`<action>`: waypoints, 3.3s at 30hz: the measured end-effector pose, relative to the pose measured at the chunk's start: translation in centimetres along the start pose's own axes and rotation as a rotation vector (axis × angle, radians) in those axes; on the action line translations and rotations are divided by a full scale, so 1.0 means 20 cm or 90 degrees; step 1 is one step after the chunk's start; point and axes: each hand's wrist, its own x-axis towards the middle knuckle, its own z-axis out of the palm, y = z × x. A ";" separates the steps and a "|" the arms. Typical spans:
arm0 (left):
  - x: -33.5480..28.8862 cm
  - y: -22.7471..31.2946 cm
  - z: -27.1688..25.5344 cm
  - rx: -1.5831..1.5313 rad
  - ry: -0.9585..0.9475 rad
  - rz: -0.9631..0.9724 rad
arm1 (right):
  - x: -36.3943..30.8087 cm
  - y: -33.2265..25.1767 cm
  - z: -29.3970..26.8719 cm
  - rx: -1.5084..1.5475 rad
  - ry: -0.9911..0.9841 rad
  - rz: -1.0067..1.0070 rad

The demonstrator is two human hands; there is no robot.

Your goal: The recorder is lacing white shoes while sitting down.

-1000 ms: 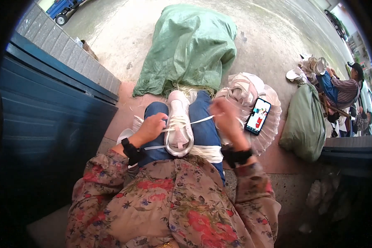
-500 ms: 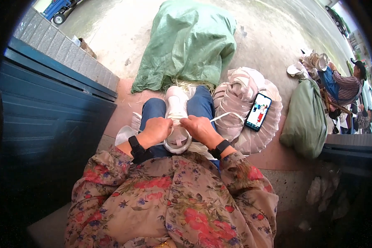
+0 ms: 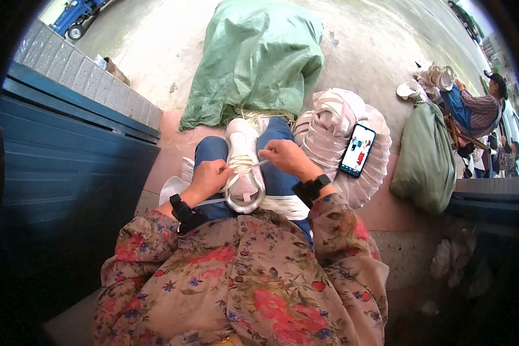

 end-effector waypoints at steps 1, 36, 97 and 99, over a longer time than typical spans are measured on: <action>0.00 -0.01 0.00 0.026 0.007 -0.007 | -0.03 0.00 -0.02 0.001 -0.001 -0.001; 0.06 0.07 -0.02 0.193 -0.115 0.087 | 0.03 0.04 0.22 -0.070 -0.016 -0.008; -0.03 0.11 0.00 0.344 0.170 0.481 | 0.08 0.02 0.17 0.339 -0.175 -0.040; -0.02 0.11 0.00 0.338 0.177 0.505 | 0.12 0.05 0.16 0.155 -0.181 -0.176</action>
